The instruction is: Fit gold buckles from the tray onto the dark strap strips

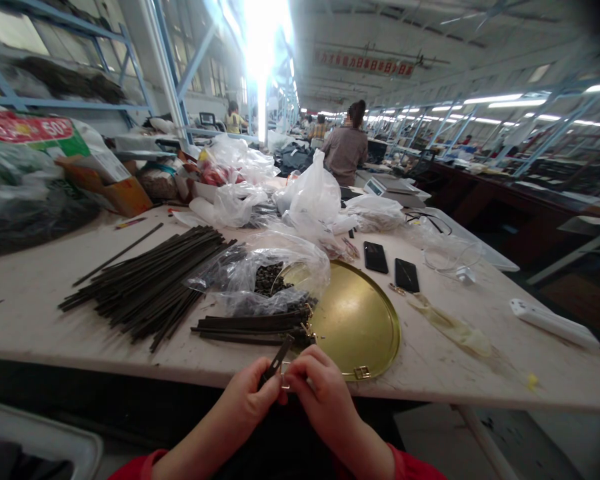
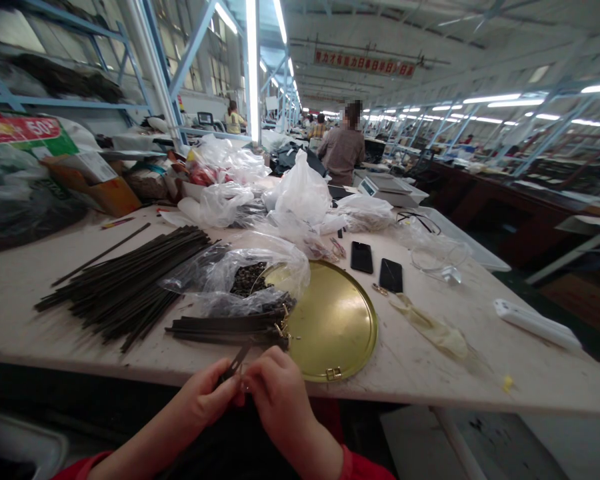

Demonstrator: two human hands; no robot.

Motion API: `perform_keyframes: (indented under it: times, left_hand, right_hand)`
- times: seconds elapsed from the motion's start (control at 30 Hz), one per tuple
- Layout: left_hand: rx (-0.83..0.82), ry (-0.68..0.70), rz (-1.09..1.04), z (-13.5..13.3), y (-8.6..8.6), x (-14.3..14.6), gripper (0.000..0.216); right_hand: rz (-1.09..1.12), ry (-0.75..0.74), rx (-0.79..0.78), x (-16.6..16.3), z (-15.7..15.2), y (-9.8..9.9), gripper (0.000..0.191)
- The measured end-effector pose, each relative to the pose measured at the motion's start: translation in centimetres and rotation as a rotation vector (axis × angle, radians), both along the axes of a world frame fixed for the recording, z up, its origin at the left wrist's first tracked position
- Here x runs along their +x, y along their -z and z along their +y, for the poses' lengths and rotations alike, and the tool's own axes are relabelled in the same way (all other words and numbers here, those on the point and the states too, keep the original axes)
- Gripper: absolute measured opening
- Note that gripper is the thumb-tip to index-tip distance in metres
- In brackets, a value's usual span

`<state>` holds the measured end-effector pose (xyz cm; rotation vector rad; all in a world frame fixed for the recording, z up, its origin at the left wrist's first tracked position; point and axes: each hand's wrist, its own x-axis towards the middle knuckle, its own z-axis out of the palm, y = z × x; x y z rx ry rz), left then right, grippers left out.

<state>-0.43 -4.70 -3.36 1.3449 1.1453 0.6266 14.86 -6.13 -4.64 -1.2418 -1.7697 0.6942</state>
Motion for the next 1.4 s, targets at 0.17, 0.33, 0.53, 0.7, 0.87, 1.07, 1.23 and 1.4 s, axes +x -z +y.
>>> perform_keyframes:
  times: [0.17, 0.33, 0.53, 0.7, 0.87, 1.07, 1.23, 1.4]
  left_hand:
    - [-0.062, 0.003, -0.050, -0.1, -0.3, 0.3, 0.024]
    - [-0.034, 0.053, 0.038, 0.1, -0.7, 0.2, 0.026]
    - [0.101, 0.055, 0.116, 0.5, -0.5, -1.2, 0.031]
    - [0.185, 0.122, 0.247, 0.2, -0.4, -1.8, 0.030]
    - [0.214, 0.149, 0.260, 0.3, -0.9, -1.3, 0.027]
    - [0.181, 0.168, 0.174, 0.8, -2.8, -0.9, 0.013]
    - [0.085, 0.159, 0.092, 0.9, -2.7, -1.0, 0.017]
    - [0.108, 0.117, 0.122, 0.9, -2.2, -1.0, 0.013]
  right_hand:
    - [-0.059, -0.044, 0.119, 0.0, -0.5, -0.4, 0.016]
    - [0.303, -0.010, -0.156, -0.4, 0.1, -0.1, 0.012]
    - [0.829, 0.066, -0.499, -0.6, 1.0, 0.2, 0.027]
    - [1.152, 0.107, -0.626, -1.2, 1.1, 0.1, 0.028]
    - [1.241, 0.081, -0.683, -2.2, 0.4, -0.5, 0.030]
    - [1.255, 0.030, -0.711, -2.9, 0.0, -0.5, 0.027]
    - [1.205, -0.003, -0.684, -3.1, -0.4, -0.7, 0.024]
    - [1.123, -0.053, -0.703, -3.0, -0.8, -1.0, 0.022]
